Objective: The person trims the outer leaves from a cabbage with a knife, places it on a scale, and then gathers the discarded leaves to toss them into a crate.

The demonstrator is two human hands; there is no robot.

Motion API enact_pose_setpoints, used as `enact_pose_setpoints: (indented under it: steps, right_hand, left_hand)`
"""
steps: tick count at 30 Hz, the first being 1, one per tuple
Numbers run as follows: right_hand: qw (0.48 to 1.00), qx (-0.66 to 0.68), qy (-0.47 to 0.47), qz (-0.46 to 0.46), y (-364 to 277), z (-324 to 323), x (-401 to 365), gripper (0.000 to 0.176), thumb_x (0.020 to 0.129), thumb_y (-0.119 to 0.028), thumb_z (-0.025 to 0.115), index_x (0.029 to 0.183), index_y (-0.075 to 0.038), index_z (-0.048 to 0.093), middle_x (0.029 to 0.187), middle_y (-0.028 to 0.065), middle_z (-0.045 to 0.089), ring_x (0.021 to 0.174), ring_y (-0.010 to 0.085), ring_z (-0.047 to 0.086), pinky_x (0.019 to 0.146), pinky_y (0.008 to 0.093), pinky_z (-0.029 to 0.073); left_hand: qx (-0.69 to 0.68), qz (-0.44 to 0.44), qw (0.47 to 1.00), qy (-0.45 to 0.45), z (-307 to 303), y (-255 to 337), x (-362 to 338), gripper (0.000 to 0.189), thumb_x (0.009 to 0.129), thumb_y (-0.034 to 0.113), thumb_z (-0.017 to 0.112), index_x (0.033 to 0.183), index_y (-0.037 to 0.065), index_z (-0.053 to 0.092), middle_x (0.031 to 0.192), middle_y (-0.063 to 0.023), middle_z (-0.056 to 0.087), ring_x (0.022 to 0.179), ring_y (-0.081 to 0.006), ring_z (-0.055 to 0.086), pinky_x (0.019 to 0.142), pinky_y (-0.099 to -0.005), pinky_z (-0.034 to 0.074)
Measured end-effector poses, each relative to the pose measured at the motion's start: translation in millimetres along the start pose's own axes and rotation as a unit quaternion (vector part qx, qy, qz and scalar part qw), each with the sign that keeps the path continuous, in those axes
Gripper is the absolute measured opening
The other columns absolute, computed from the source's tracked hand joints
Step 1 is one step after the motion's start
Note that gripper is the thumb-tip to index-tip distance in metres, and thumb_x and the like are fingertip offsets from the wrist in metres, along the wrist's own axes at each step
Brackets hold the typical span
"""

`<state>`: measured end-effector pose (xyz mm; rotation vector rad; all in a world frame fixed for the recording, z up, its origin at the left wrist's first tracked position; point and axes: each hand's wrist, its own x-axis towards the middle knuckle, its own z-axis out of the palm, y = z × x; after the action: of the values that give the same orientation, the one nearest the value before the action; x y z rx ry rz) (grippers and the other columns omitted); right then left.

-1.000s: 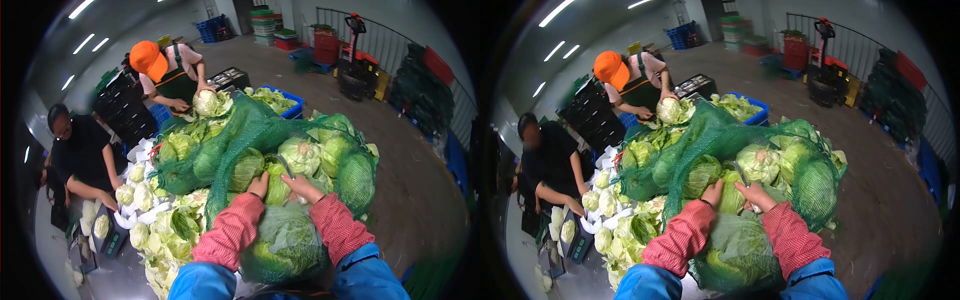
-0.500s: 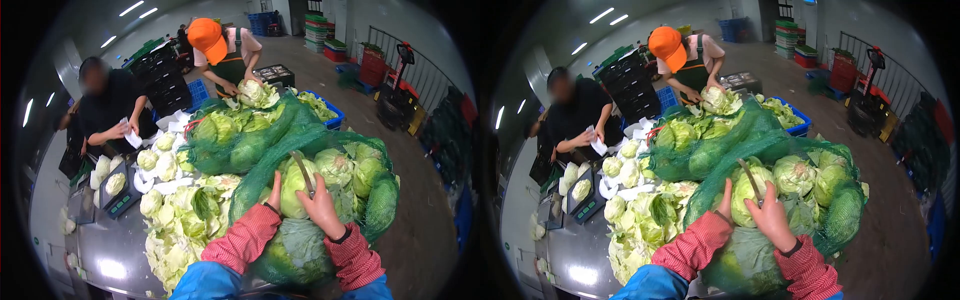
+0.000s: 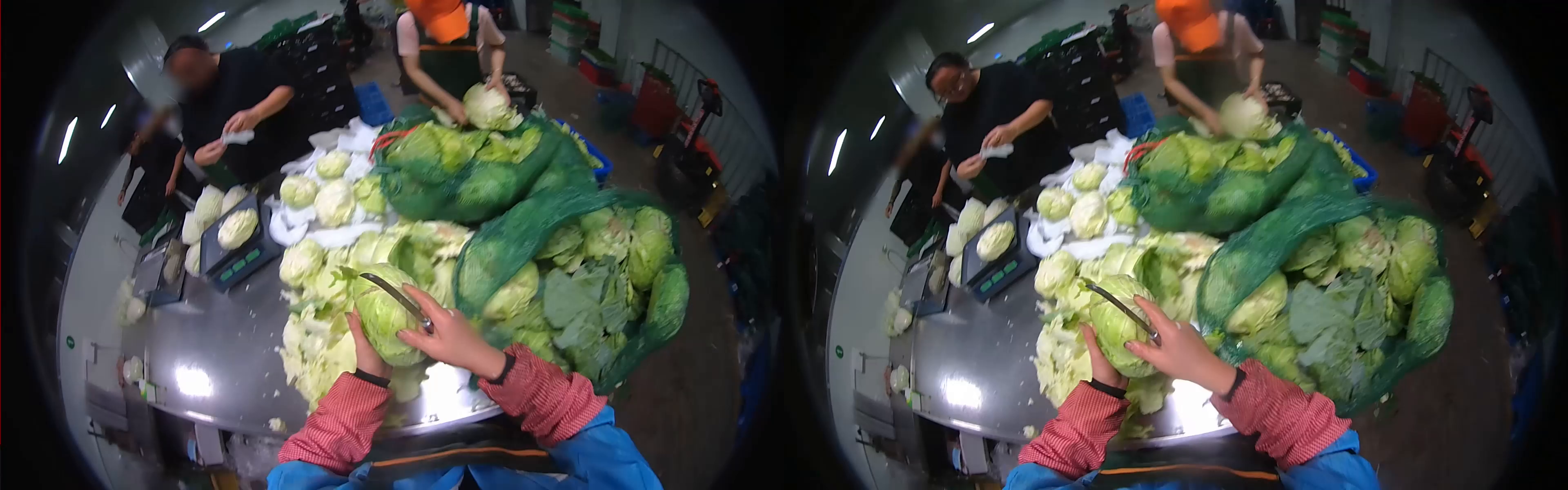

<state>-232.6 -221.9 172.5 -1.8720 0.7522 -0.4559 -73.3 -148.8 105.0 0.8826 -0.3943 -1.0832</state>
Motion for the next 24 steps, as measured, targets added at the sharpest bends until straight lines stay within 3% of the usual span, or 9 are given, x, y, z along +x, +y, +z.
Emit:
enact_pose_setpoints:
  steps: [3,5,6,7,9,11,15,19,24]
  right_hand:
    - [0.999,0.031,-0.003,-0.043,30,50,17,0.071,0.088,-0.036,0.069,0.146,-0.011,0.039,0.104,0.0202,0.068,0.081,0.0278,0.069,0.076,0.0353,0.053]
    - [0.993,0.026,0.056,-0.097,36,65,25,0.068,0.088,-0.036,0.069,0.144,-0.01,0.042,0.115,0.0245,0.065,0.097,0.0314,0.069,0.083,0.0368,0.053]
    - [0.996,0.011,0.034,-0.076,25,62,27,0.066,0.088,-0.035,0.069,0.143,-0.008,0.044,0.123,0.026,0.061,0.107,0.0323,0.066,0.087,0.0379,0.052]
    - [0.998,0.001,0.012,-0.069,28,65,30,0.067,0.087,-0.044,0.066,0.143,-0.014,0.044,0.127,0.0194,0.061,0.089,0.038,0.068,0.077,0.04,0.053]
    - [0.994,0.061,0.034,-0.083,28,77,30,0.065,0.088,-0.039,0.066,0.143,-0.012,0.043,0.124,0.0202,0.062,0.088,0.0387,0.067,0.078,0.0409,0.053]
    - [0.991,0.129,0.028,-0.036,37,86,31,0.061,0.089,-0.035,0.065,0.14,-0.01,0.044,0.12,0.0215,0.063,0.086,0.04,0.066,0.077,0.0427,0.052]
    - [0.991,0.009,0.049,0.128,36,63,11,0.047,0.092,-0.028,0.058,0.132,-0.007,0.046,0.113,0.0233,0.064,0.087,0.0412,0.065,0.078,0.045,0.051]
    - [0.997,-0.041,0.022,0.063,69,63,-24,0.036,0.095,-0.023,0.053,0.126,-0.007,0.046,0.107,0.0218,0.066,0.088,0.0425,0.065,0.074,0.0471,0.051]
    - [0.976,-0.204,0.068,-0.013,35,69,-30,0.025,0.093,-0.014,0.055,0.115,-0.004,0.048,0.088,0.0204,0.065,0.079,0.0408,0.064,0.064,0.046,0.051]
  left_hand:
    - [0.029,-0.056,0.993,0.099,-35,-1,-22,0.073,0.099,0.065,0.025,0.149,0.012,0.032,0.144,-0.0076,0.047,0.129,-0.0255,0.048,0.109,-0.0384,0.038]
    - [0.049,-0.073,0.993,0.075,-53,9,-20,0.072,0.1,0.063,0.03,0.151,0.012,0.03,0.149,-0.0103,0.04,0.133,-0.0251,0.043,0.111,-0.0378,0.035]
    - [0.145,0.038,0.987,0.064,-57,16,-18,0.071,0.099,0.058,0.038,0.15,0.009,0.03,0.152,-0.013,0.033,0.134,-0.029,0.04,0.111,-0.0391,0.034]
    - [0.239,0.149,0.958,0.046,-56,25,-16,0.071,0.099,0.053,0.046,0.15,0.006,0.03,0.154,-0.0157,0.027,0.136,-0.0329,0.037,0.111,-0.0404,0.033]
    - [0.335,0.181,0.924,0.02,-57,49,-8,0.074,0.092,0.039,0.061,0.149,0.004,0.029,0.153,-0.02,0.024,0.136,-0.0361,0.033,0.112,-0.0417,0.03]
    - [0.573,0.186,0.798,-0.005,-63,56,1,0.072,0.084,0.024,0.071,0.144,0.004,0.036,0.141,-0.021,0.037,0.132,-0.0349,0.037,0.112,-0.0415,0.03]
    - [0.404,0.126,0.904,0.062,-87,40,1,0.067,0.086,0.024,0.071,0.142,0.004,0.039,0.141,-0.0189,0.038,0.129,-0.0303,0.042,0.109,-0.0387,0.034]
    - [0.322,0.122,0.929,0.134,-84,33,-1,0.06,0.092,0.021,0.065,0.143,0.006,0.037,0.134,-0.0169,0.047,0.118,-0.0234,0.049,0.101,-0.0332,0.042]
    - [0.37,0.118,0.907,0.161,-80,21,11,0.067,0.088,0.027,0.069,0.143,0.007,0.037,0.139,-0.0202,0.037,0.128,-0.0314,0.041,0.11,-0.0401,0.032]
